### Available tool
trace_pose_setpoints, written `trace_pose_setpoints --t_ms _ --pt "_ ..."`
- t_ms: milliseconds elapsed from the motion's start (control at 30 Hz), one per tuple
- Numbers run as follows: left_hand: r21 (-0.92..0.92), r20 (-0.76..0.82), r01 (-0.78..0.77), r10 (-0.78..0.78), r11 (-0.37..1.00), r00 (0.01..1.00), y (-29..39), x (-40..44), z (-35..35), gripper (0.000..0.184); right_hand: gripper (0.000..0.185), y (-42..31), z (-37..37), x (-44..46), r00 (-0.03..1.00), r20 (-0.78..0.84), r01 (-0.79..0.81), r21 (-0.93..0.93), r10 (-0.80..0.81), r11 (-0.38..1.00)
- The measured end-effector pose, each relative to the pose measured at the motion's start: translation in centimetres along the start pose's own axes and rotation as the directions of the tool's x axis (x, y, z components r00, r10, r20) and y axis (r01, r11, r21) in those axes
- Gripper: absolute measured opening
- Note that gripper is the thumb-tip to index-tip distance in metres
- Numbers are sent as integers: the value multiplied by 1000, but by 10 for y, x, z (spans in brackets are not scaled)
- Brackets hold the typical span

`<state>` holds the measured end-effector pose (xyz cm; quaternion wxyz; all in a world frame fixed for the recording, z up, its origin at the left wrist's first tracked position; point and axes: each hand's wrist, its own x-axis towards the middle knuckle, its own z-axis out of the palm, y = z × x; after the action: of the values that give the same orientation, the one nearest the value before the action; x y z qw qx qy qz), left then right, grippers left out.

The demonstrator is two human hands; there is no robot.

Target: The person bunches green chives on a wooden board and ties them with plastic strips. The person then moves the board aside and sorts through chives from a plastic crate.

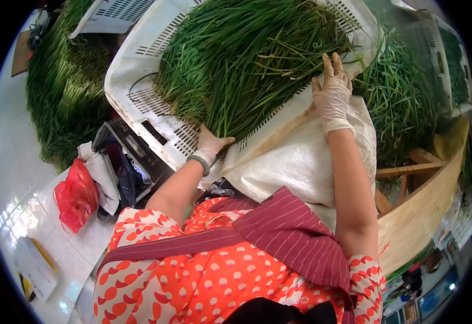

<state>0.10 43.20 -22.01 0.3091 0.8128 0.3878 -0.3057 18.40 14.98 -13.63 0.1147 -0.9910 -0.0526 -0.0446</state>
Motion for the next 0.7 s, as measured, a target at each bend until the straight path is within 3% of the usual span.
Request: trace_pose_setpoints --t_ms 33,100,133,167,233,267,400,467,500,567,633,700 --pt "1 1 0 0 1000 1000 -9 12 2 113 66 0 0 0 1000 2 3 2 -3 1000" --pt "-382 335 67 70 922 939 -31 46 8 113 65 1 0 0 1000 4 8 5 -8 1000" --pt "-351 407 172 -15 920 913 8 18 -23 109 64 2 0 0 1000 1 19 10 -19 1000" --pt "-350 407 172 -16 921 913 2 21 -16 109 63 3 1 0 1000 -1 29 16 -29 999" --pt "-139 234 -7 40 990 971 -17 37 5 102 63 2 0 2 1000 11 20 8 -21 1000" --pt "-211 279 3 57 978 959 -26 43 9 100 62 2 -1 2 1000 24 14 -3 -14 1000" --pt "-156 366 -42 97 987 925 11 10 -28 86 59 1 0 3 1000 14 22 -31 -22 999" --pt "-282 672 133 97 950 735 21 4 -48 67 58 1 0 3 1000 19 24 -44 -23 999" --pt "-282 674 132 98 950 732 24 3 -54 67 58 1 0 3 999 23 31 -56 -29 998" --pt "-280 783 387 -24 879 622 27 2 -62 45 57 2 0 3 999 25 37 -58 -35 998" --pt "-367 776 367 63 855 628 18 6 -50 42 56 1 0 5 999 23 42 -57 -41 997" --pt "-451 753 508 8 734 658 14 6 -39 43 54 1 0 5 999 34 38 -45 -37 998"
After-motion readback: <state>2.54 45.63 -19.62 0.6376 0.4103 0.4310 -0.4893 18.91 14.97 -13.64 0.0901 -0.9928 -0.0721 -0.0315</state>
